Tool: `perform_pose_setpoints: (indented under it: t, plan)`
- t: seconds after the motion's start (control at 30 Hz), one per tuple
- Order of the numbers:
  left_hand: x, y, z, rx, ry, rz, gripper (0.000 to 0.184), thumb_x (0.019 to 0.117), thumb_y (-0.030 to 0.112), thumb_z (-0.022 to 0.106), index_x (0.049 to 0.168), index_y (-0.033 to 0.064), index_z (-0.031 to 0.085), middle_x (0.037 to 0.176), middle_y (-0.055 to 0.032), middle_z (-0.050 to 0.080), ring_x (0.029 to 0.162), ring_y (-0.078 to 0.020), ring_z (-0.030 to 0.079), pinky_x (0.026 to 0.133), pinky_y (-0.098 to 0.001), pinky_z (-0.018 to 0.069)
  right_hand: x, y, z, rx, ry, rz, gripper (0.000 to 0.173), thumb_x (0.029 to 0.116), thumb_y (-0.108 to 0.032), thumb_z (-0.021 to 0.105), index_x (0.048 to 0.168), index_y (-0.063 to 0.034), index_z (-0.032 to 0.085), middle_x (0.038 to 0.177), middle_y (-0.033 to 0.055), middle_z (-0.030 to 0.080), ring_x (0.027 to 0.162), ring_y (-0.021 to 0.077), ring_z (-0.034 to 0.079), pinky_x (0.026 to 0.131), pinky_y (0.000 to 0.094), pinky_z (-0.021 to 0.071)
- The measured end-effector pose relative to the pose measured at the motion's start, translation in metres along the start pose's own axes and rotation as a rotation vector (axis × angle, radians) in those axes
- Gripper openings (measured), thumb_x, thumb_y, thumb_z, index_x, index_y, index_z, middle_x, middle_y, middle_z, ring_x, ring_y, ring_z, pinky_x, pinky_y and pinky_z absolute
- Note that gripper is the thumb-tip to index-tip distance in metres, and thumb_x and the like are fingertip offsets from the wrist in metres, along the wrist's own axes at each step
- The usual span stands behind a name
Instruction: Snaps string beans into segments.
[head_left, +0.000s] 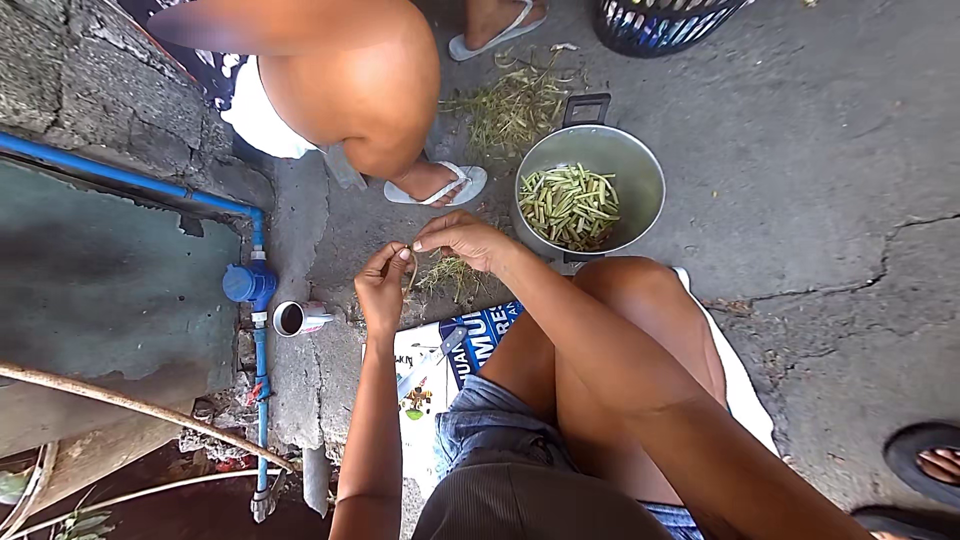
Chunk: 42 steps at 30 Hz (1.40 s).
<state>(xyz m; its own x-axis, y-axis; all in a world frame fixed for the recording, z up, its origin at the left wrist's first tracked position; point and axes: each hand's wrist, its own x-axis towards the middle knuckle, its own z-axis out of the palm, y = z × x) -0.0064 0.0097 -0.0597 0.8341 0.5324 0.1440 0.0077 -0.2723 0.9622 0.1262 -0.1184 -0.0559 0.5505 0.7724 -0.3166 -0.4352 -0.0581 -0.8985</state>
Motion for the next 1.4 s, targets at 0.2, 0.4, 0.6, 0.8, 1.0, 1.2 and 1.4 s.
perform_pose_setpoints:
  t: [0.2,0.4,0.6,0.8,1.0,1.2,1.4]
  plan:
    - [0.006,0.000,-0.007,-0.380,0.035,-0.275,0.021,0.1047,0.001,0.051,0.104,0.0059,0.071,0.093,-0.0002,0.072,0.078,-0.0050,0.067,0.075,-0.0202,0.0579,0.009,0.007,-0.009,-0.492,0.121,-0.051,0.010,0.0879,-0.011,0.079,0.092,-0.0017,0.077,0.088,0.0107,0.072,0.081,0.0191,0.065,0.077,0.0430,0.0526]
    - [0.009,-0.007,-0.011,-0.506,0.072,-0.427,0.023,0.1072,0.003,0.046,0.104,0.0058,0.069,0.089,-0.0021,0.072,0.076,-0.0069,0.069,0.073,-0.0207,0.0590,0.011,0.005,-0.010,-1.007,0.177,0.008,0.026,0.0987,-0.029,0.063,0.100,-0.0080,0.079,0.117,0.0194,0.067,0.119,0.0379,0.059,0.096,0.0589,0.0441]
    - [0.013,-0.015,0.004,-0.579,0.053,-0.463,0.026,0.1078,0.005,0.043,0.099,0.0064,0.067,0.080,-0.0017,0.068,0.070,-0.0073,0.065,0.069,-0.0209,0.0570,0.001,0.012,-0.004,-0.516,0.054,-0.171,0.025,0.0930,-0.023,0.077,0.099,0.0013,0.077,0.096,0.0180,0.072,0.091,0.0285,0.068,0.086,0.0511,0.0549]
    - [0.021,-0.009,0.037,-0.488,0.050,-0.455,0.019,0.1068,0.005,0.047,0.116,0.0041,0.064,0.086,0.0016,0.068,0.073,-0.0056,0.066,0.070,-0.0209,0.0573,-0.011,-0.017,-0.031,-0.786,0.080,-0.084,0.019,0.0999,-0.015,0.066,0.102,0.0012,0.075,0.104,0.0201,0.070,0.100,0.0320,0.065,0.090,0.0521,0.0498]
    - [0.004,-0.053,0.022,0.057,-0.001,-0.288,0.039,0.1063,0.017,0.053,0.136,-0.0085,0.055,0.125,-0.0182,0.065,0.105,-0.0119,0.062,0.092,-0.0283,0.0502,-0.043,-0.053,-0.114,-1.080,0.567,0.375,0.038,0.0951,-0.024,0.071,0.116,0.0085,0.067,0.133,0.0323,0.058,0.130,0.0507,0.051,0.098,0.0696,0.0445]
    - [-0.065,-0.134,0.019,0.222,0.033,-0.395,0.042,0.1065,0.022,0.054,0.137,-0.0080,0.055,0.116,-0.0239,0.066,0.095,-0.0265,0.066,0.086,-0.0438,0.0540,-0.054,-0.054,-0.151,-1.021,0.796,0.342,0.047,0.0979,-0.035,0.068,0.128,0.0013,0.067,0.138,0.0311,0.056,0.129,0.0504,0.053,0.099,0.0709,0.0440]
    - [-0.138,-0.198,0.018,0.373,0.236,-0.219,0.037,0.1047,0.014,0.048,0.127,-0.0160,0.050,0.096,-0.0235,0.064,0.084,-0.0225,0.063,0.081,-0.0360,0.0528,-0.101,-0.085,-0.154,-1.036,0.867,0.152,0.055,0.0996,-0.040,0.065,0.139,-0.0020,0.061,0.141,0.0310,0.053,0.129,0.0482,0.054,0.104,0.0694,0.0417]
